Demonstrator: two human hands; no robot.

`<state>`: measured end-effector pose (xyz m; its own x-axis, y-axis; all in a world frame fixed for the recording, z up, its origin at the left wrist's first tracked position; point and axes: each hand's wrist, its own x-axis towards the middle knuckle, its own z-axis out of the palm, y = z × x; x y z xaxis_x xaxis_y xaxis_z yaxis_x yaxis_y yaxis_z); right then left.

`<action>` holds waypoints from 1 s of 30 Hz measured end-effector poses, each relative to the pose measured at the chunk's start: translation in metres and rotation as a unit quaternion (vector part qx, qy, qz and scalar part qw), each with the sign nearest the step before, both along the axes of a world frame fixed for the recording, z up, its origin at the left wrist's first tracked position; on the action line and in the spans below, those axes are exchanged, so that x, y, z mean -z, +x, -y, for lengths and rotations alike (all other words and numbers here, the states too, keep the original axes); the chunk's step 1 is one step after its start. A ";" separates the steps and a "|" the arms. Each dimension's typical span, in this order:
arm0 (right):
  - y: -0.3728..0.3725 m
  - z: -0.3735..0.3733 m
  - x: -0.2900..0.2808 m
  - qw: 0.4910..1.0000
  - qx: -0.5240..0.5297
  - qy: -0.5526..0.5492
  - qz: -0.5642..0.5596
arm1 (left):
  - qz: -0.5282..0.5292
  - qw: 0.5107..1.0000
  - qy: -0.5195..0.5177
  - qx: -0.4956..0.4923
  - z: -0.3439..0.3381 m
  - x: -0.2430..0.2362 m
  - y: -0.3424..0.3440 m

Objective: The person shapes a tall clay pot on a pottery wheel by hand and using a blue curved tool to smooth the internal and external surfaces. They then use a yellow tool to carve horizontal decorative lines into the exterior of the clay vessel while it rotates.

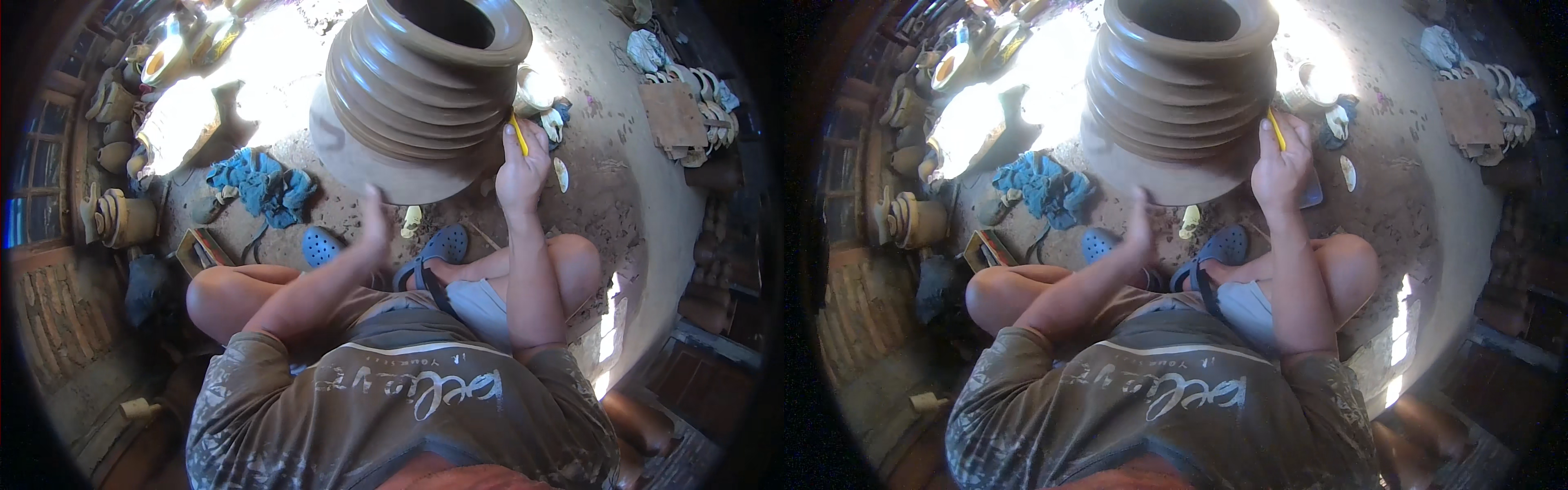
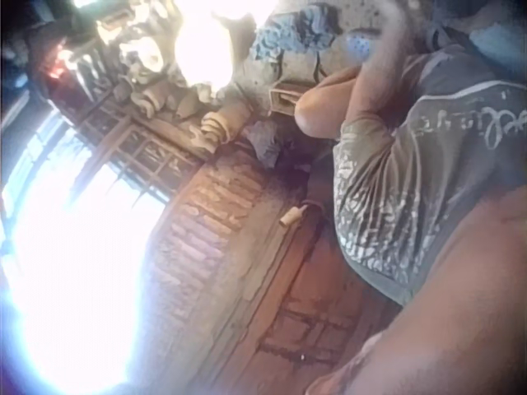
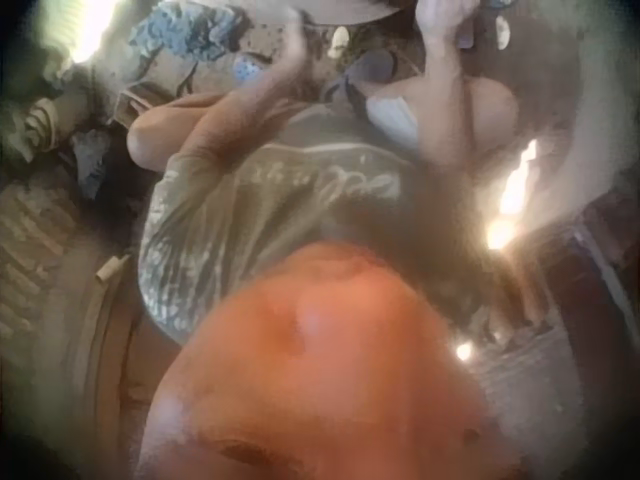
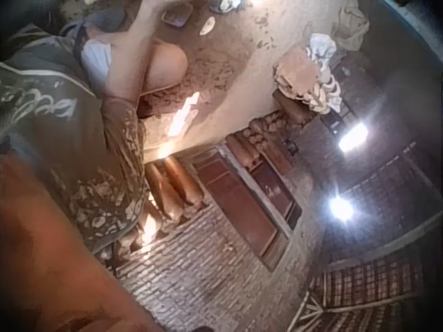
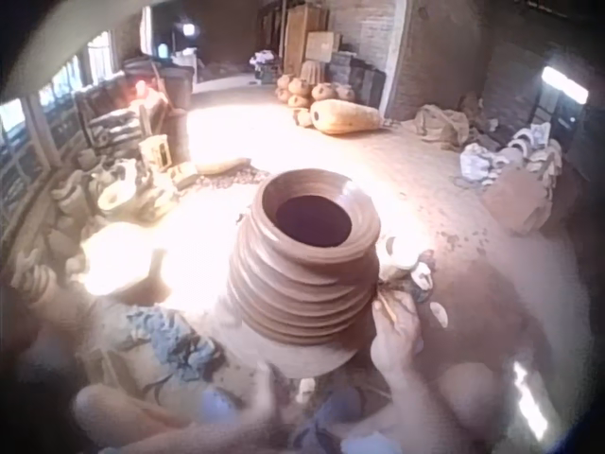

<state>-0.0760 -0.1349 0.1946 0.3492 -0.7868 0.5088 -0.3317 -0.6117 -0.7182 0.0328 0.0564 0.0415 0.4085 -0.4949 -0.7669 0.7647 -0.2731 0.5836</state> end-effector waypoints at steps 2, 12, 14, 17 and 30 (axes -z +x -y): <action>-0.001 -0.005 -0.001 1.000 0.002 0.004 0.011 | 0.099 0.986 -0.066 -0.120 0.012 0.005 0.077; -0.002 -0.013 -0.002 1.000 0.006 -0.007 0.001 | 0.003 0.988 -0.034 0.150 -0.006 -0.008 -0.025; -0.003 -0.007 0.001 0.999 0.000 -0.029 -0.014 | -0.031 0.996 -0.024 0.076 -0.008 -0.004 -0.016; -0.004 -0.010 0.002 1.000 0.002 -0.003 0.010 | 0.040 0.995 -0.064 -0.066 0.012 -0.022 0.048; 0.002 -0.025 0.002 0.999 0.006 -0.031 0.007 | -0.055 0.995 0.000 0.082 -0.006 -0.024 -0.017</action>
